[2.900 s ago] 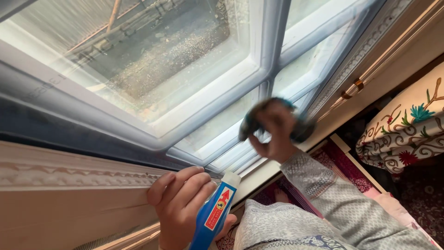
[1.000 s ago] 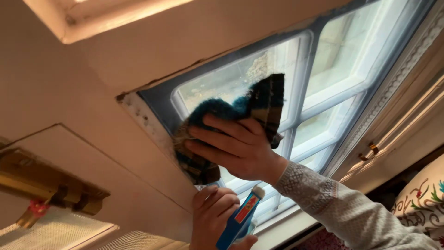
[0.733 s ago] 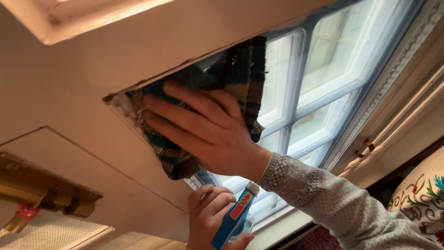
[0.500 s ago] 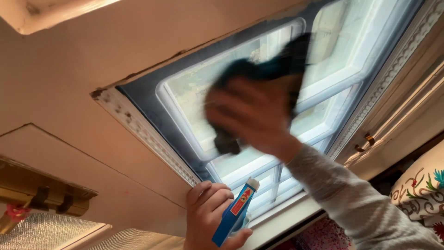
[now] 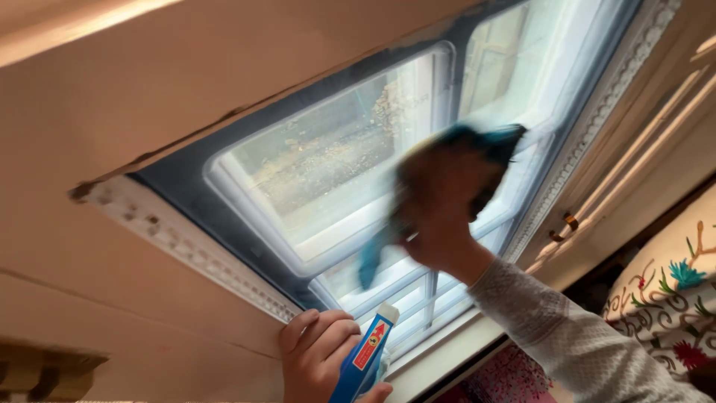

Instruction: The person sprays a window with a blue liquid from a spray bottle and wipes the glass and frame with a cloth. They repeatedly spray and wipe different sections of the window to remove dirt and streaks.

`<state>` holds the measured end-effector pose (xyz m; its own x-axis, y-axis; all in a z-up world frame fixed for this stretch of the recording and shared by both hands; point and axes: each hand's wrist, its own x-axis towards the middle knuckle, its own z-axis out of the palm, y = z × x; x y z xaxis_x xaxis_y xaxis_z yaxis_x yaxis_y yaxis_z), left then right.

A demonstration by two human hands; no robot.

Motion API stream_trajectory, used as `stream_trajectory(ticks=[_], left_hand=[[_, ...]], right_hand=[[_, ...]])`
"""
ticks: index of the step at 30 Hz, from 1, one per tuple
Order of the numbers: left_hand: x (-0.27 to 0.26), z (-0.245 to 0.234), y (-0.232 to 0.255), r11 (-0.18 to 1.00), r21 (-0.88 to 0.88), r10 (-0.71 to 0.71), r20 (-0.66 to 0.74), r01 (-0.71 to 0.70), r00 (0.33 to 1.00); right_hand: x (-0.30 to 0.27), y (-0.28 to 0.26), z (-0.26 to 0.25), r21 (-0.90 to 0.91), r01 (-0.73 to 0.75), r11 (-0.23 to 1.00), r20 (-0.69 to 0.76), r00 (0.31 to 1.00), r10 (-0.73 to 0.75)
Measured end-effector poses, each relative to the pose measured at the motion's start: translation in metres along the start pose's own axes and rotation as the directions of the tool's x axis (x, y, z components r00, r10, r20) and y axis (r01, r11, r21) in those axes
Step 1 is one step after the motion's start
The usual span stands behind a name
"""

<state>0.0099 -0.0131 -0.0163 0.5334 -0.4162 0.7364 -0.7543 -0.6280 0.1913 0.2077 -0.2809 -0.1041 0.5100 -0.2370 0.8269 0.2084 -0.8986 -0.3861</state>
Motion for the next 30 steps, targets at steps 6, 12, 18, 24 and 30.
stream_trajectory(ticks=[6, 12, 18, 24, 30], left_hand=[[0.010, 0.009, -0.001, 0.990, 0.099, 0.118, -0.157, -0.103, 0.981], [0.003, 0.008, -0.002, 0.997, 0.081, 0.024, -0.071, -0.018, 0.997], [0.017, 0.016, -0.002, 0.979, 0.159, 0.166, -0.230, -0.131, 0.959], [0.016, 0.018, 0.001, 0.993, 0.101, 0.082, -0.202, -0.063, 0.976], [0.007, 0.015, -0.004, 0.999, 0.038, -0.031, -0.025, 0.032, 0.999]], right_hand=[[0.110, -0.025, -0.065, 0.060, 0.650, 0.758, -0.065, 0.760, -0.647], [0.130, 0.006, -0.091, 0.307, 0.199, 0.931, -0.342, 0.936, -0.087], [0.041, 0.027, -0.058, 0.527, -0.349, 0.775, -0.029, 0.904, 0.426], [0.083, 0.036, -0.076, 0.002, 0.525, 0.851, -0.072, 0.849, -0.524], [0.124, 0.053, -0.040, 0.220, 0.207, 0.953, -0.247, 0.957, -0.151]])
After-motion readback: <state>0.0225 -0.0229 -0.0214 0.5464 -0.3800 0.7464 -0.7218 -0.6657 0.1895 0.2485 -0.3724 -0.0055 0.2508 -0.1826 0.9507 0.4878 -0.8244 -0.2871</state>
